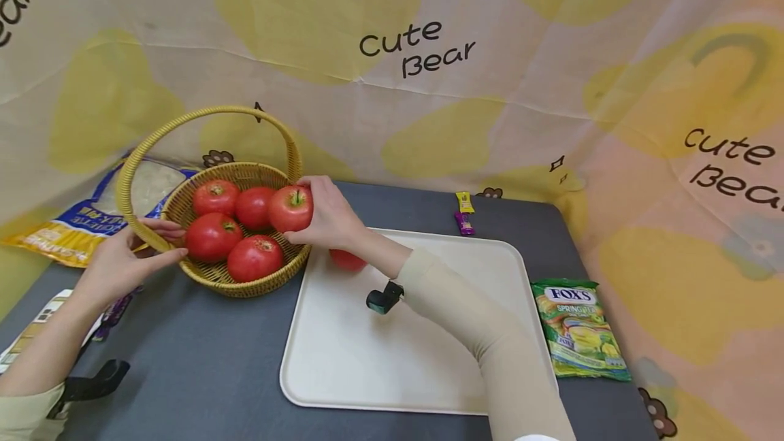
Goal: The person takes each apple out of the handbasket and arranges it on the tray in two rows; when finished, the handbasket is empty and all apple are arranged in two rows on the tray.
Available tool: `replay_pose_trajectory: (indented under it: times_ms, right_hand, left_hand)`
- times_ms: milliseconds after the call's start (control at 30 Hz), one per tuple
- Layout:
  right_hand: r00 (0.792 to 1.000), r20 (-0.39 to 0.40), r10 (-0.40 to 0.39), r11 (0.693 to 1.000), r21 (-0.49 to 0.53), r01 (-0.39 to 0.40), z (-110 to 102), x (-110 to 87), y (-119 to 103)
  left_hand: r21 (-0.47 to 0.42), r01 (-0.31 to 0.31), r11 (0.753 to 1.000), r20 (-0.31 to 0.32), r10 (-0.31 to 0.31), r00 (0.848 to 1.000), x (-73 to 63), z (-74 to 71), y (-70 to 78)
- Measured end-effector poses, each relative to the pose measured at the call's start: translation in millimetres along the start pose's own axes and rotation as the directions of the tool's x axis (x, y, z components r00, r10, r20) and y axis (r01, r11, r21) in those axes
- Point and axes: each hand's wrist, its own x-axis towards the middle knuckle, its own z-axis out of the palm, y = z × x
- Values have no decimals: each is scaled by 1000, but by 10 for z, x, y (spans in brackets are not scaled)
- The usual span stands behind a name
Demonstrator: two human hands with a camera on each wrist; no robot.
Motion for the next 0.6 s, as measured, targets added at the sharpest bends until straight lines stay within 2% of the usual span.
replay_pose_trajectory:
  times_ms: [100, 200, 600]
  right_hand:
    - [997, -57, 51, 996, 76, -46, -95, -131, 49]
    - [990, -85, 114, 990, 99, -105, -206, -281, 109]
    - [957, -165, 239, 971, 75, -229, -650, -983, 540]
  left_hand:
    - [2, 2, 1000, -1, -2, 1000, -3, -2, 12]
    - [1, 5, 1000, 3, -5, 1000, -2, -1, 16]
    - [-36, -19, 999, 5, 19, 1000, 6, 10, -9]
